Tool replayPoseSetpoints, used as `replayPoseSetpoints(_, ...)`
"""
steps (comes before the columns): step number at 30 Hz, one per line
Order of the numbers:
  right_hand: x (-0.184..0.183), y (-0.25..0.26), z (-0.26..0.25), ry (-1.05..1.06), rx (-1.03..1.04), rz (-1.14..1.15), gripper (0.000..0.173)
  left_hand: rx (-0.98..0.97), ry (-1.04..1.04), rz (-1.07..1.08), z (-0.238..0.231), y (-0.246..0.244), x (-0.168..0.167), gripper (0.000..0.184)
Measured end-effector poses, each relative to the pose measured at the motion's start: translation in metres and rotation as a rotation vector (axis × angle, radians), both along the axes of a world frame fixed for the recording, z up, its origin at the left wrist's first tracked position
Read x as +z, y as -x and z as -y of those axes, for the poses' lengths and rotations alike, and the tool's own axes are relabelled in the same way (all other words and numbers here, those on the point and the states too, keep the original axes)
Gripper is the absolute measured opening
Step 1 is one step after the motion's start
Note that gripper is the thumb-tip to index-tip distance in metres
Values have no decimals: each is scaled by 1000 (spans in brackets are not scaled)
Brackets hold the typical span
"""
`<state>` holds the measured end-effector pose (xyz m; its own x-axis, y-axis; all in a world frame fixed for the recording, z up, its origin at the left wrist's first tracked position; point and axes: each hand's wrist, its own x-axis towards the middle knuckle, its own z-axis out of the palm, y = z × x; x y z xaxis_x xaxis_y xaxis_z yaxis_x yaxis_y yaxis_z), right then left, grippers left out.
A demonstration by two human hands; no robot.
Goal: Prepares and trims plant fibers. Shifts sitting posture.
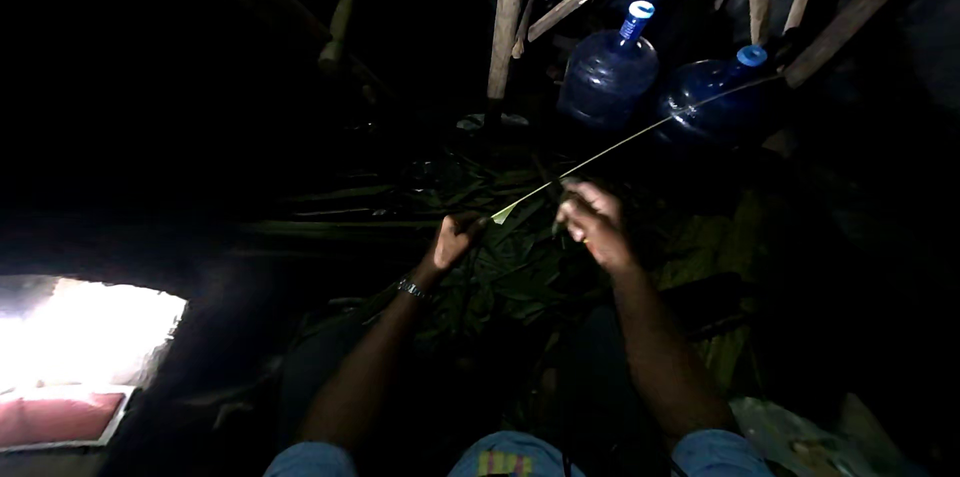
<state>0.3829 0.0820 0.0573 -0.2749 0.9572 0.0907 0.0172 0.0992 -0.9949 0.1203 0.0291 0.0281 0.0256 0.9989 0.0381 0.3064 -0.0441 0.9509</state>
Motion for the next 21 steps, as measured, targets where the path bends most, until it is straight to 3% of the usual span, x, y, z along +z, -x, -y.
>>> replayPoseSetpoints(2, -3, 25, 11, 26, 133, 119, 36, -3, -96, -66, 1, -4, -4, 22)
replayPoseSetpoints(5, -9, 45, 17, 17, 116, 52, 18, -25, -136, -103, 5, -8, -4, 23)
replayPoseSetpoints(9, -9, 33, 5, -35, -60, -99, 14, -41, -137, -99, 5, -4, -2, 23)
replayPoseSetpoints(14, 10, -4, -12, 57, -366, -340, 21, -54, -42, -120, 3, 3, 3, 25)
replayPoseSetpoints(17, 20, -22, -20, 89, -551, -422, 21, -162, 69, -134, 4, 8, 9, 25)
replayPoseSetpoints(21, 19, -32, -27, 60, -628, -461, 17, -190, 184, -139, 6, 9, 14, 25)
